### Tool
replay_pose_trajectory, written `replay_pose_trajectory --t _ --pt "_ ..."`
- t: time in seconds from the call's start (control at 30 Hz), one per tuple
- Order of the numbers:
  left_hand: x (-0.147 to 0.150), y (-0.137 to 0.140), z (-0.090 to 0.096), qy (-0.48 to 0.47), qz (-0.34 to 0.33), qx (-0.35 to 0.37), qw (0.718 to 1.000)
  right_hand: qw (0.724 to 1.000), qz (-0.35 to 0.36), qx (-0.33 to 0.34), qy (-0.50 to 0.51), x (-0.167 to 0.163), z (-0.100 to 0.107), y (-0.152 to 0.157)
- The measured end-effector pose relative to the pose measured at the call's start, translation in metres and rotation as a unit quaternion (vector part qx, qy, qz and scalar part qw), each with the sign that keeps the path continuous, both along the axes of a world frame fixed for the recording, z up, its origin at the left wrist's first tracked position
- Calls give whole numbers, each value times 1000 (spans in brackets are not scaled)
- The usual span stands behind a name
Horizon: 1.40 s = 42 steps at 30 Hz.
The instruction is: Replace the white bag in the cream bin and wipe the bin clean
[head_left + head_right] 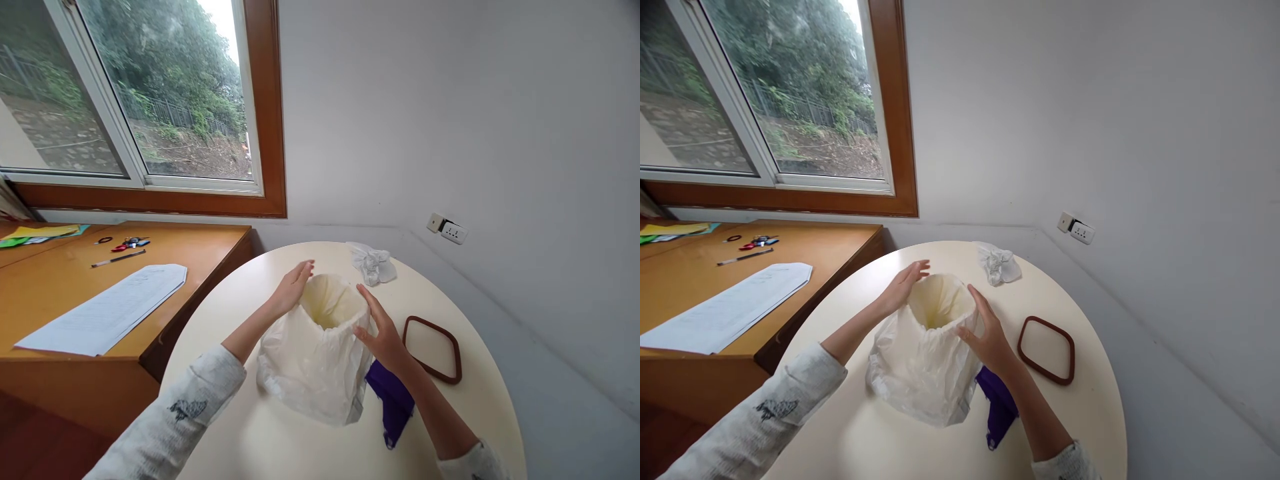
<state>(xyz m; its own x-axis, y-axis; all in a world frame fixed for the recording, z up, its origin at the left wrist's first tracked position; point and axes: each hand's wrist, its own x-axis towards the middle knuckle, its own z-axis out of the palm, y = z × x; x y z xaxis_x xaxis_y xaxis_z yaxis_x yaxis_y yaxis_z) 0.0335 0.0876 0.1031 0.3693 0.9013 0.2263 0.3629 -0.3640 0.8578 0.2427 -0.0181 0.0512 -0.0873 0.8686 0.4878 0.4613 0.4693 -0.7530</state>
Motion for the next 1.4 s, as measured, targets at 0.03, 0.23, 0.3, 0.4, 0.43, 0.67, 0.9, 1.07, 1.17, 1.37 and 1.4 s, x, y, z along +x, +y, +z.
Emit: replay_pose_trajectory --t 0.03,0.23,0.3,0.4,0.43,0.67,0.9,1.07,1.17,1.37,1.4 --pt "-3 -5 -1 -24 27 16 999 1000 7 -12 27 1 -2 0" --pt "-23 -64 -17 20 31 119 992 990 28 -101 99 -1 -18 3" --pt "-22 -81 -27 67 9 100 993 988 22 -111 109 -8 -21 4" --pt "-14 -90 -38 92 18 74 993 986 8 -115 117 -18 -20 4" --pt "-11 -90 -41 86 26 76 993 986 7 -114 117 -21 -19 4" --pt "-7 -68 -49 57 54 111 991 994 12 -104 15 -13 -9 -1" --pt "-21 -64 -65 58 49 85 993 969 -144 -77 -187 75 -20 -31" --pt "-31 -69 -74 68 41 43 996 918 -234 -132 -292 142 -62 -74" --pt "-37 -71 -75 78 40 48 995 899 -267 -157 -308 159 -87 -93" --pt "-51 -76 -66 11 85 118 989 921 -284 -109 -244 159 -96 -97" --pt "-53 -76 -63 1 94 122 988 925 -285 -103 -228 158 -93 -96"
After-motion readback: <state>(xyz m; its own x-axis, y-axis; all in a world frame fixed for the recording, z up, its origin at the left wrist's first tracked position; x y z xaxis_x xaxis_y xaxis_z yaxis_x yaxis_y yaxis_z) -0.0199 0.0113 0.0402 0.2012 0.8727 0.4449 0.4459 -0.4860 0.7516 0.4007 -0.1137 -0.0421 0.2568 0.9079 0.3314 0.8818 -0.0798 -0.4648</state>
